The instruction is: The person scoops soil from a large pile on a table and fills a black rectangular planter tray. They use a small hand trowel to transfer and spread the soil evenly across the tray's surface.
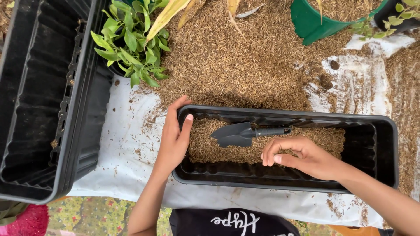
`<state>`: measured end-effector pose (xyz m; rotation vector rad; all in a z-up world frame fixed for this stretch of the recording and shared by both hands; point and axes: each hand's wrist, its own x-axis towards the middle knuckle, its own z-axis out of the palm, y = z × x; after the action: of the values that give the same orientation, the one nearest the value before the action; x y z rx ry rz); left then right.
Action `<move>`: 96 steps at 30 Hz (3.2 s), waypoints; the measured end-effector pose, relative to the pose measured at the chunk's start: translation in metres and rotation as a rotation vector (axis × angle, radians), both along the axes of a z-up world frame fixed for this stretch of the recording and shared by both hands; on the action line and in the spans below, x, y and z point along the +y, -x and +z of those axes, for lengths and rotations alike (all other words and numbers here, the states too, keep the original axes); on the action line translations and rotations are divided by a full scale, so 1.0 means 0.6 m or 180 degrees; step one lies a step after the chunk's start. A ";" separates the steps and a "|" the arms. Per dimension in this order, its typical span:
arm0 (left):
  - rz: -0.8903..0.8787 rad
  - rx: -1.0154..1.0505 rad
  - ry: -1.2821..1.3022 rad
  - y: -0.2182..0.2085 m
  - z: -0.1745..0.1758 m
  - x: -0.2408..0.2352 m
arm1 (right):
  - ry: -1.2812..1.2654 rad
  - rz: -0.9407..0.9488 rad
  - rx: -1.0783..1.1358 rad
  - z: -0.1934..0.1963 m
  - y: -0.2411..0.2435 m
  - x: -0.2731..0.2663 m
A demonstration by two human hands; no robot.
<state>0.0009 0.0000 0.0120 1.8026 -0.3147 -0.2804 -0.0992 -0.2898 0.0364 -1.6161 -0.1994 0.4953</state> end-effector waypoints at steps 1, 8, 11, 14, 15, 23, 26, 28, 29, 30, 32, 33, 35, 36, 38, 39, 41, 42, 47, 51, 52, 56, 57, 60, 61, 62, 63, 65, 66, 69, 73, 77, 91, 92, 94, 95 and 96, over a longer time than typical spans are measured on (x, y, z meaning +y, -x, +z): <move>0.0003 -0.0004 0.0004 0.000 0.000 0.000 | -0.0066 0.0015 0.0025 0.003 0.000 0.002; 0.0029 0.0034 0.0008 0.002 0.003 -0.001 | -0.0495 0.0012 0.0324 0.004 0.013 0.006; 0.0030 0.0027 -0.0009 0.002 0.006 -0.002 | -0.0560 0.0087 0.0332 0.013 0.015 0.013; 0.0034 0.0049 -0.0014 0.002 0.011 -0.003 | -0.0076 0.0318 -0.0241 0.031 0.005 0.015; 0.0034 0.0053 -0.0017 0.003 0.010 -0.003 | -0.0079 0.0318 -0.0237 0.016 0.004 0.007; 0.0026 -0.0059 -0.0002 0.003 0.003 -0.001 | 0.4098 0.0686 -0.2203 -0.070 -0.007 -0.013; 0.0041 -0.0053 -0.0001 0.003 0.000 -0.001 | 0.4462 0.0882 -0.2265 -0.124 -0.008 -0.023; 0.0047 -0.0071 -0.0005 0.002 0.001 -0.002 | 0.4693 0.0946 -0.2547 -0.166 -0.002 -0.023; 0.0047 -0.0088 -0.0006 0.001 0.001 -0.002 | 0.4926 0.1007 -0.2826 -0.188 0.001 -0.023; 0.0058 -0.0086 -0.0014 0.002 0.001 -0.001 | 0.4913 0.1012 -0.2834 -0.200 0.002 -0.025; 0.0030 -0.0089 -0.0014 0.003 0.000 0.000 | 0.4974 0.1125 -0.3158 -0.224 0.002 -0.030; 0.0044 -0.0092 -0.0016 0.004 0.001 0.000 | 0.4967 0.1131 -0.3172 -0.194 0.000 -0.021; 0.0039 -0.0059 0.0003 0.004 0.002 0.000 | 0.4975 0.1033 -0.2820 -0.134 -0.006 -0.005; 0.0050 -0.0064 0.0000 0.003 0.001 0.000 | 0.4969 0.1036 -0.2833 -0.101 -0.003 -0.003; 0.0016 -0.0067 0.0009 0.003 -0.002 0.000 | 0.4780 0.1089 -0.1899 -0.036 0.004 0.002; 0.0022 -0.0071 0.0001 0.001 -0.006 0.001 | 0.4773 0.1088 -0.1906 -0.020 0.005 0.005; 0.0041 0.0017 -0.0281 0.000 -0.017 0.003 | 0.4790 0.0989 -0.2371 0.011 0.011 0.010; 0.0046 0.0028 -0.0281 0.000 -0.017 0.003 | 0.4786 0.1000 -0.2366 0.006 0.009 0.013; 0.0049 -0.0004 -0.0328 0.001 -0.015 0.003 | 0.4613 0.1022 -0.2313 -0.051 -0.004 0.043; 0.0088 -0.0042 -0.0315 0.002 -0.017 0.003 | 0.4347 0.1458 -0.1887 -0.044 0.008 0.058; 0.0064 -0.0008 -0.0333 0.002 -0.015 0.003 | 0.4191 0.1418 -0.1843 -0.030 0.008 0.058; 0.0033 0.0046 -0.0349 0.001 -0.014 0.001 | 0.3758 0.1738 -0.1335 -0.024 0.011 0.064; 0.0025 0.0048 -0.0357 0.001 -0.014 0.002 | 0.3752 0.1730 -0.1330 -0.022 0.012 0.061; 0.0059 0.0010 -0.0311 0.002 -0.018 0.003 | 0.3759 0.1749 -0.1571 -0.024 0.013 0.051; 0.0059 -0.0017 -0.0287 0.002 -0.019 0.004 | 0.3897 0.1694 -0.1609 -0.029 0.015 0.050; 0.0041 -0.0054 -0.0266 0.000 -0.020 0.005 | 0.4038 0.1616 -0.1643 -0.035 0.017 0.049; 0.0033 -0.0059 -0.0267 0.001 -0.019 0.005 | 0.4040 0.1605 -0.1642 -0.033 0.018 0.044; 0.0043 0.0049 -0.0247 0.002 -0.018 0.004 | 0.3785 0.1400 -0.1823 -0.029 0.019 0.031; 0.0043 0.0046 -0.0241 0.002 -0.018 0.004 | 0.3791 0.1400 -0.1824 -0.011 0.017 0.016; 0.0038 0.0053 -0.0233 0.001 -0.017 0.004 | 0.3591 0.0921 -0.1659 0.042 0.009 -0.035; 0.0066 -0.0004 -0.0275 0.002 -0.019 0.002 | 0.4578 0.0094 -0.0520 0.055 0.009 -0.166; 0.0067 -0.0048 -0.0412 0.003 -0.013 0.001 | 0.3851 -0.0952 -0.0858 -0.086 0.026 -0.405; 0.0096 -0.0019 -0.0462 0.002 -0.017 0.001 | 0.3678 0.0699 0.1960 -0.126 -0.122 -0.387; 0.0104 -0.0060 -0.0466 0.002 -0.018 0.001 | 0.3593 0.0759 0.2019 -0.120 -0.143 -0.354; 0.0105 -0.0032 -0.0484 0.003 -0.014 0.000 | 0.3360 0.0872 0.1575 -0.168 -0.168 -0.356; 0.0095 0.0006 -0.0501 0.003 -0.012 0.000 | 0.3120 0.0974 0.1145 -0.192 -0.181 -0.358; 0.0104 -0.0002 -0.0495 0.002 -0.012 0.000 | 0.3129 0.0976 0.1135 -0.189 -0.191 -0.333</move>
<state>-0.0002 -0.0001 0.0046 1.9591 -0.2697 -0.2880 0.0155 -0.4898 -0.0768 -2.4120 0.0962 1.2368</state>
